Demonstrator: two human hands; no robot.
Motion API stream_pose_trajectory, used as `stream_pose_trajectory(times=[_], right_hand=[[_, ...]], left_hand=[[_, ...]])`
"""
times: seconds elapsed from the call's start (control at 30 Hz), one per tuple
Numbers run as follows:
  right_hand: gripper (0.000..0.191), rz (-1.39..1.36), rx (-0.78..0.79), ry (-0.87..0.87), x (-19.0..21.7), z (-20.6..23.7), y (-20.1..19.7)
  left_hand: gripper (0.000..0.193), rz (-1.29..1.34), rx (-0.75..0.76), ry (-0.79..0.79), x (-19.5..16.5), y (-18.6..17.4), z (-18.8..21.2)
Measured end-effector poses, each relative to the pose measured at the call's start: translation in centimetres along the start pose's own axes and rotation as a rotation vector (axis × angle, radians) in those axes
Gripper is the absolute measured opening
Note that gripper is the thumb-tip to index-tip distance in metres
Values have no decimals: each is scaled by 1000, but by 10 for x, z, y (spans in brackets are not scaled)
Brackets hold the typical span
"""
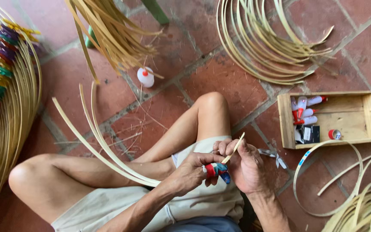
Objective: The person sits cross-legged on a tiled floor and repeatedly picks up thin bamboo strips, applies glue to the ends, and joins them to a growing bundle. The person handles the strips by hand and uses a small glue bottle, working continuously on the same craft.
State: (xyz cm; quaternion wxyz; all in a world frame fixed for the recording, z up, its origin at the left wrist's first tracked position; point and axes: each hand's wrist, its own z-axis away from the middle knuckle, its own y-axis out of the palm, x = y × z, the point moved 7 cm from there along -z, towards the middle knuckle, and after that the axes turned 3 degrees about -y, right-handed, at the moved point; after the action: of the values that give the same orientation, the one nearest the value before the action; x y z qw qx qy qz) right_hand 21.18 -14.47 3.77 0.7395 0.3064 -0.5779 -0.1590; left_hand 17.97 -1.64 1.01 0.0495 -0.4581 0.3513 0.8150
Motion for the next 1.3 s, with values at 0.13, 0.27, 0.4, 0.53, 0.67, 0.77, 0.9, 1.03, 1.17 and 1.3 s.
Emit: stream_pose_trajectory(times=[0.13, 0.27, 0.4, 0.53, 0.67, 0.77, 0.9, 1.03, 1.17, 1.3], right_hand=[[46, 54, -5, 204, -12, 10, -9], [51, 235, -1, 455, -22, 32, -14], [51, 195, 49, 645, -35, 49, -21], [51, 264, 62, 768, -49, 51, -28], [47, 297, 101, 730, -43, 23, -26], [34, 187, -42, 455, -8, -16, -41], [43, -376, 248, 132, 24, -51, -42], [45, -246, 62, 91, -6, -76, -91], [34, 82, -344, 78, -27, -107, -162], [29, 770, -358, -134, -5, -167, -193]], left_hand=[[24, 151, 13, -74, 43, 18, 7], [21, -77, -2, 16, 72, 41, 25], [31, 78, 28, -161, 104, 53, 35], [19, 116, 63, -70, 98, 56, 39], [17, 80, -123, 40, 81, 47, 38], [37, -453, -452, 443, 35, 31, 47], [41, -1339, -719, 747, -15, 42, 46], [25, -1902, -1090, 839, -71, 60, 48], [33, -2262, -513, 687, -128, 9, 47], [34, -2595, -273, 340, -217, -114, 11]])
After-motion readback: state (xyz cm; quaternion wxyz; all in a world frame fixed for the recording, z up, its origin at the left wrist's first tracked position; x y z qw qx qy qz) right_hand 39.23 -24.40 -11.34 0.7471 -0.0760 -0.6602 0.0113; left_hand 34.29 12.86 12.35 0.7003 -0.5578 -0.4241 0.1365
